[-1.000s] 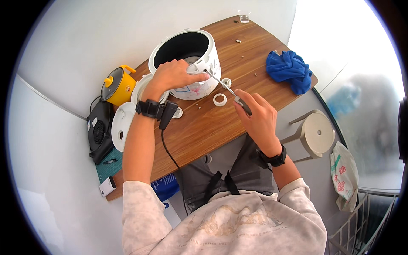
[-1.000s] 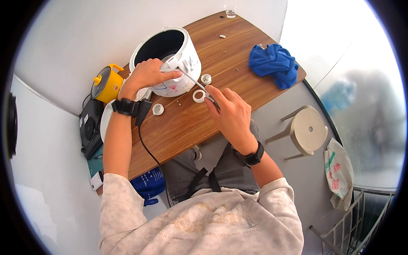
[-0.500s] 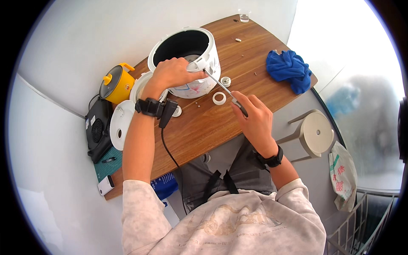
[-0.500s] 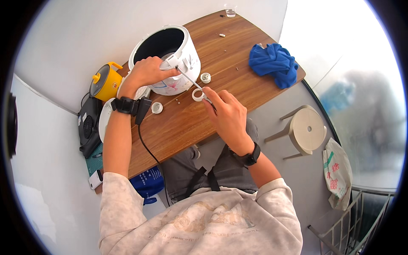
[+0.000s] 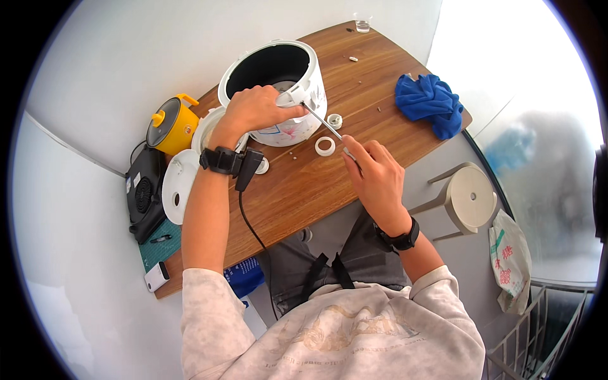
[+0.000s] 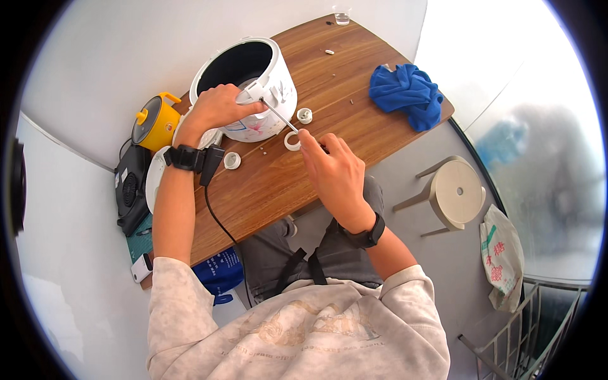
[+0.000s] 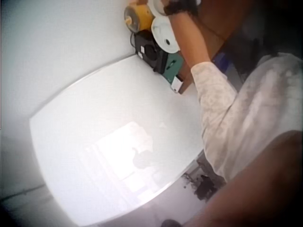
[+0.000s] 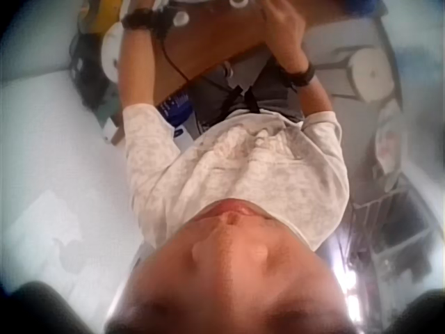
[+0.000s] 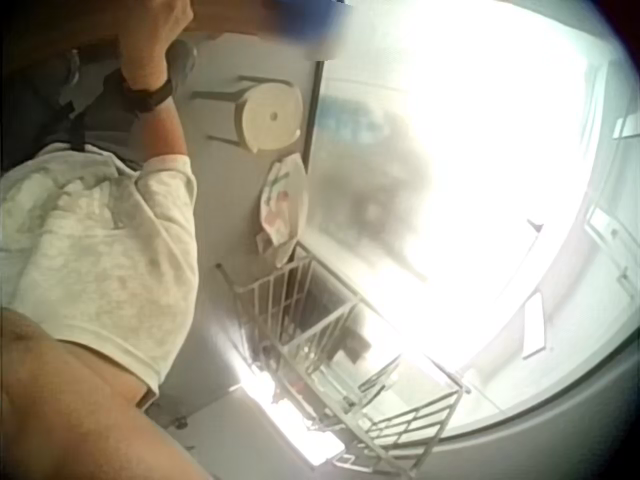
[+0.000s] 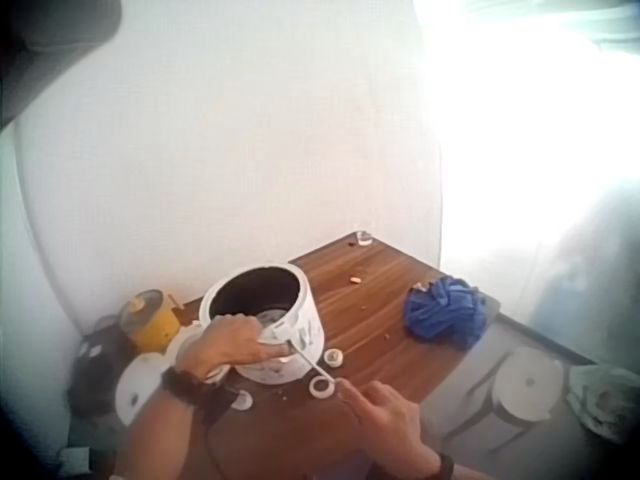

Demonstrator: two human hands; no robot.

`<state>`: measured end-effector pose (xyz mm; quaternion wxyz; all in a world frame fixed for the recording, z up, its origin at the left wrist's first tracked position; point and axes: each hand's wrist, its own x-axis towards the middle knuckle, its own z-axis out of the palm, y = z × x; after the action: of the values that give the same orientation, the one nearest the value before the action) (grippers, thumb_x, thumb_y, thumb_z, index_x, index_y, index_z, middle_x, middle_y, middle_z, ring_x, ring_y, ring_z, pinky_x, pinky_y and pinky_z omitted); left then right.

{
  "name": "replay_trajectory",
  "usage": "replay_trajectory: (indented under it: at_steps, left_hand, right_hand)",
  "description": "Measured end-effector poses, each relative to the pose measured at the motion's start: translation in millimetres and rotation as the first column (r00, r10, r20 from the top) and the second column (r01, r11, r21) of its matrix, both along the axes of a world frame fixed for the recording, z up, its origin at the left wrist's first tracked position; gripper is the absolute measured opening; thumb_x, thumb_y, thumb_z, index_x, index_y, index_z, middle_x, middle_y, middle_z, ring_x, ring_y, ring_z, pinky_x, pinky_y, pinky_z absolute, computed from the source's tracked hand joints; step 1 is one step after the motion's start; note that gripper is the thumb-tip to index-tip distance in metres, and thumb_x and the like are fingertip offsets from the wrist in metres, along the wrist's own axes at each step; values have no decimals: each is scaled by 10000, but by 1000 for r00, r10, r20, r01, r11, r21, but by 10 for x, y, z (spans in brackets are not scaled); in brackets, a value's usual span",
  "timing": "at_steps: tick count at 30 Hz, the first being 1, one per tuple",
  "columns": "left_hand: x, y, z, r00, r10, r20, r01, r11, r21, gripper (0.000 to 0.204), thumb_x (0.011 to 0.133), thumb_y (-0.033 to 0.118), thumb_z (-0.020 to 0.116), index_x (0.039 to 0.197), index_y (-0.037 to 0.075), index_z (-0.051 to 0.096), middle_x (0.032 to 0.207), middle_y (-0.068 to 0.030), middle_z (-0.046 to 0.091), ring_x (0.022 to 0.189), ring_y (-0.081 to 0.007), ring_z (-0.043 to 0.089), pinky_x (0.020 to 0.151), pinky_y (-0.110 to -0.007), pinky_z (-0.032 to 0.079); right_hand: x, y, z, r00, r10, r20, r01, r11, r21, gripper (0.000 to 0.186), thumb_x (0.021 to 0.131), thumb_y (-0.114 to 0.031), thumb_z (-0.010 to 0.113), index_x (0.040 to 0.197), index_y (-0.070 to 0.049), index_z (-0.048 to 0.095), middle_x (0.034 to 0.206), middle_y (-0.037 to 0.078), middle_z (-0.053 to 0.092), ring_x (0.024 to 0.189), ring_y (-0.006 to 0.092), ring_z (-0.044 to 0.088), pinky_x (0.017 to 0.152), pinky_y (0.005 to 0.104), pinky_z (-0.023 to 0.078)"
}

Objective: The person disassembles a white rice cooker using a screwdriver, removes a small white plastic component, and then reassembles the cooker by fitting a rubber seal into the lid and placing the lid back on the cooker body.

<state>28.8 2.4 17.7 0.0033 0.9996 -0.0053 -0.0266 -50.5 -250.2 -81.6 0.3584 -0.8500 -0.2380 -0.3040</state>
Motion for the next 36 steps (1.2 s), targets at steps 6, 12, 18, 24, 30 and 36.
replay_trajectory:
  at_steps: [6,12,18,24,30,36]
  left_hand:
    - [-18,-34,19,1000,1,8,-1,1000,-8,875,750,850,617,811,-14,746,775,-189,739,771,-354,748,710,-425,587]
    - [-25,-35,34,1000,13,0,-13,1000,-8,871,754,846,616,809,-13,746,774,-188,739,774,-349,749,712,-417,585]
    - [-5,-38,32,1000,21,-14,-21,1000,8,879,747,844,621,829,-22,748,789,-193,742,793,-354,749,729,-414,587]
    - [-9,-33,34,1000,18,-8,-18,1000,-16,868,735,830,639,816,-26,753,798,-207,742,805,-367,749,734,-428,590]
    - [-19,-24,56,1000,-17,11,17,1000,10,845,720,804,671,808,-33,748,805,-219,740,805,-368,746,730,-427,591]
    - [-21,-8,56,1000,-2,11,3,999,-47,809,710,733,745,909,-51,750,826,-219,737,800,-365,737,740,-429,581]
  right_hand:
    - [-23,14,27,998,37,-57,-35,998,44,330,881,-121,741,1203,-167,683,824,49,576,746,230,632,592,373,507]
    - [-17,22,45,997,40,-71,-36,998,55,297,887,-121,734,1177,-161,683,815,43,572,743,225,633,587,366,507]
    - [-41,49,32,997,-23,77,32,992,-124,428,822,-22,694,1230,-139,643,866,39,573,749,193,635,549,336,511]
    - [-75,85,137,1000,-3,-13,2,994,-107,334,880,-58,718,1206,-116,675,795,77,570,678,260,627,549,372,497]
    - [-50,122,190,975,169,-145,-161,985,70,218,898,-36,665,1090,-92,578,811,137,571,663,346,643,545,429,509]
    - [-13,132,213,799,436,-414,-272,876,398,172,968,-62,637,1081,-83,509,770,96,550,553,251,557,480,350,439]
